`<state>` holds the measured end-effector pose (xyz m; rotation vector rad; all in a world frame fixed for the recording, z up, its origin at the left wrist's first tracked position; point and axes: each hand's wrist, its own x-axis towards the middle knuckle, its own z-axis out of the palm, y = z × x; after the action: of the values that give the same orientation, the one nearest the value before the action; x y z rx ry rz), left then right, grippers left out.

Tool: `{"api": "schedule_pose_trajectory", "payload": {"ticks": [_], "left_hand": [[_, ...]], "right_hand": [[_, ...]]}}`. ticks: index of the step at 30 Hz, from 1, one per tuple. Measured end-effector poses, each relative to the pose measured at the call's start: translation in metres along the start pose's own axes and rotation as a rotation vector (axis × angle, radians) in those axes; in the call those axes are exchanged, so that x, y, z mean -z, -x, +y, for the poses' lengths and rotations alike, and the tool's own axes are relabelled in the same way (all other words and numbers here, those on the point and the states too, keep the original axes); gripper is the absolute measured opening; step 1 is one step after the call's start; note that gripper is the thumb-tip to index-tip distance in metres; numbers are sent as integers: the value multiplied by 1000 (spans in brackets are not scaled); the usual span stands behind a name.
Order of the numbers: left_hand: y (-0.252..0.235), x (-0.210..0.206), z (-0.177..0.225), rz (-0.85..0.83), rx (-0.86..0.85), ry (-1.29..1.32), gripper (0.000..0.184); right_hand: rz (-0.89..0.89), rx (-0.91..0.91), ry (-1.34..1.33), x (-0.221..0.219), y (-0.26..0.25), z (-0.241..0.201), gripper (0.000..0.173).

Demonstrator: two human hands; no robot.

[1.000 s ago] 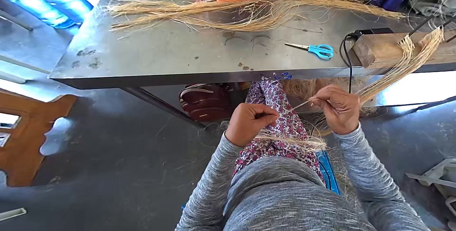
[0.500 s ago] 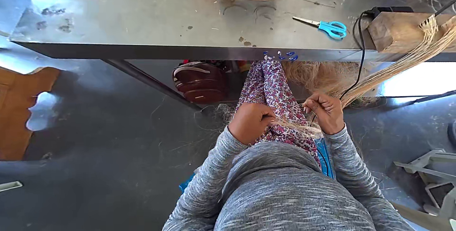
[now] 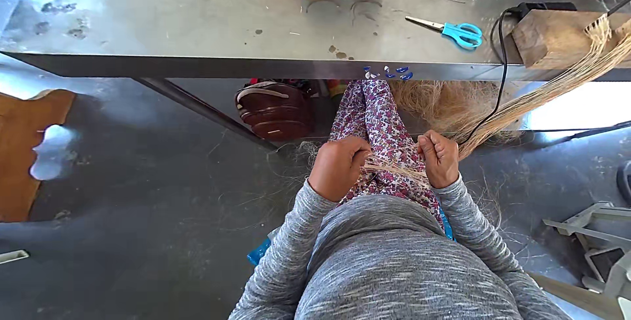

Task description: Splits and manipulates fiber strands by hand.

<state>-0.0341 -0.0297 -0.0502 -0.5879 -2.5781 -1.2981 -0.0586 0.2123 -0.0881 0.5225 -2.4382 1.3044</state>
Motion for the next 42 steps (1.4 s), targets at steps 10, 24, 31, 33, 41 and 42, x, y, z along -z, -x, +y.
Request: {"api": "schedule_pose_trajectory", "payload": {"ticks": [10,24,31,33,41,42], "left_hand": [[-1,10,-13,-45,31,-230,10],[-2,15,-2,-49,-51,-104,13],[-3,23,-8,-121,86,114,25],[-10,28,-5,-241,200,366,36],[-35,27,25,-218,255,399,19],[-35,27,24,-149,208,321,15]], "right_hand": [[96,12,259,19,-4,4,19],[-63,382,-74,-20,-8,-26,9],[-51,393,-35,5,-18,-22,8],[-45,409,-32,8,-24,-29,8],[-37,567,113,4,-50,-53,12],[-38,580,130,4,-53,-55,12]]}}
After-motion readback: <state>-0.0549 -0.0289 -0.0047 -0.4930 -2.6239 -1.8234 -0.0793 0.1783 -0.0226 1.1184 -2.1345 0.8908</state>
